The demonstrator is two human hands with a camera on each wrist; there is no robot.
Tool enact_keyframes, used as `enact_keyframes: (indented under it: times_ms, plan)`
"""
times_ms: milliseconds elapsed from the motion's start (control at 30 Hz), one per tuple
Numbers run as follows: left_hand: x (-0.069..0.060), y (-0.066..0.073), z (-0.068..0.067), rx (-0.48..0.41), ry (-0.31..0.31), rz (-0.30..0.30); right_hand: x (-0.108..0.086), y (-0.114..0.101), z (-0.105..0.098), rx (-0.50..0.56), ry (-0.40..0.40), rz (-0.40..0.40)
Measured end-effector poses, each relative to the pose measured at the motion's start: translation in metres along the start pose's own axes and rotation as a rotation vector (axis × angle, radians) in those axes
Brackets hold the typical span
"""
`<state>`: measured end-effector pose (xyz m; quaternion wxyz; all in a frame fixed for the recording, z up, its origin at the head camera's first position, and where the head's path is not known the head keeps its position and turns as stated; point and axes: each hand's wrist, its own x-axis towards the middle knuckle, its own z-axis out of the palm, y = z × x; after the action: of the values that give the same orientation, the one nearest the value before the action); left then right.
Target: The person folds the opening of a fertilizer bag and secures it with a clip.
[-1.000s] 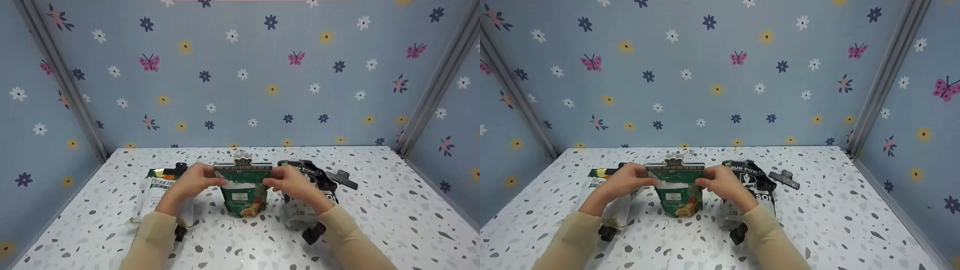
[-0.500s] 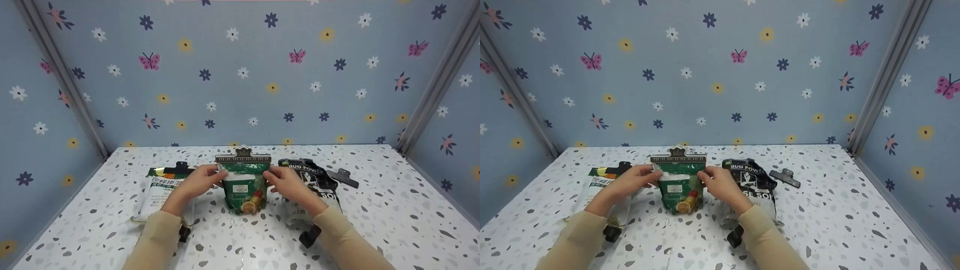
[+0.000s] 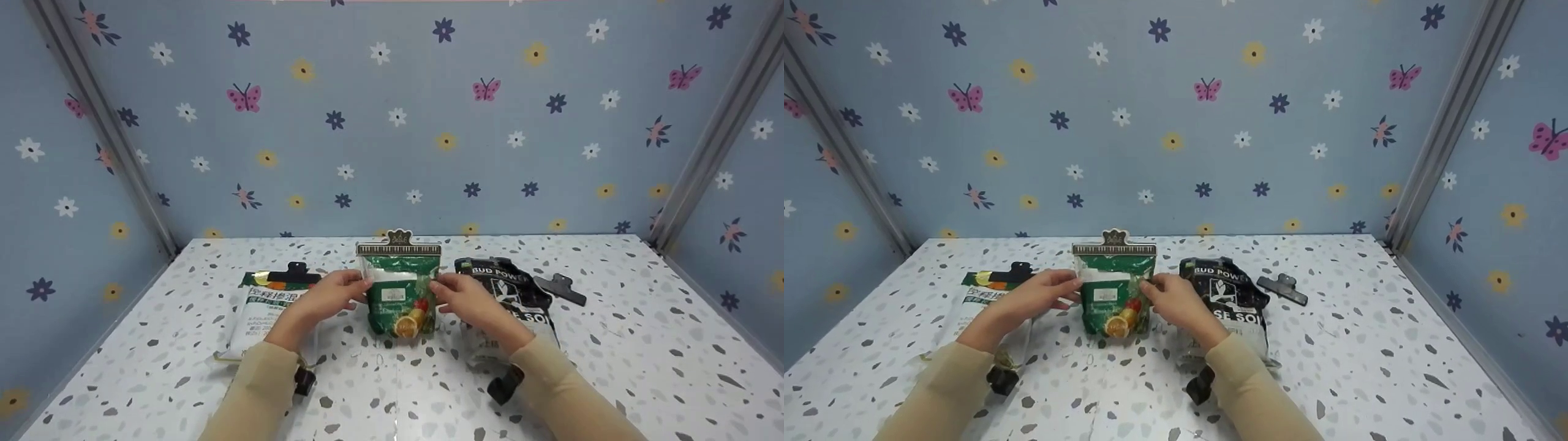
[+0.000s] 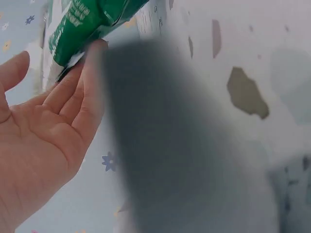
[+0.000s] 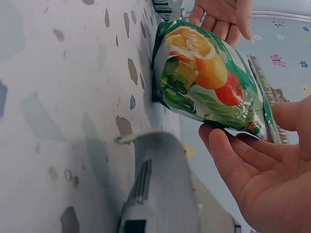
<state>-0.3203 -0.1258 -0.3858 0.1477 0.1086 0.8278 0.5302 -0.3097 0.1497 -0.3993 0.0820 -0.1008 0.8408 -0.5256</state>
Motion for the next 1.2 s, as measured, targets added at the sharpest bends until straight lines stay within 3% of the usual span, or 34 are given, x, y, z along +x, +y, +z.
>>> enact_keyframes:
  times_ms: [133, 433, 1000, 1200]
  plan:
    - [0.0003, -0.0018, 0.0009, -0.023, -0.01, -0.034, -0.0001, -0.0001, 0.0002, -0.018, -0.015, 0.012]
    - [0.001, 0.0004, 0.0022, -0.017, 0.009, -0.025, -0.0002, -0.0025, 0.001, 0.083, -0.009, 0.052]
    - [0.0001, 0.0014, 0.0011, 0.002, 0.009, -0.005, -0.002, -0.002, 0.0018, 0.089, -0.027, 0.034]
    - [0.0004, 0.0009, 0.0008, 0.006, -0.002, -0.053, -0.0012, 0.0006, 0.0028, 0.065, -0.051, 0.021]
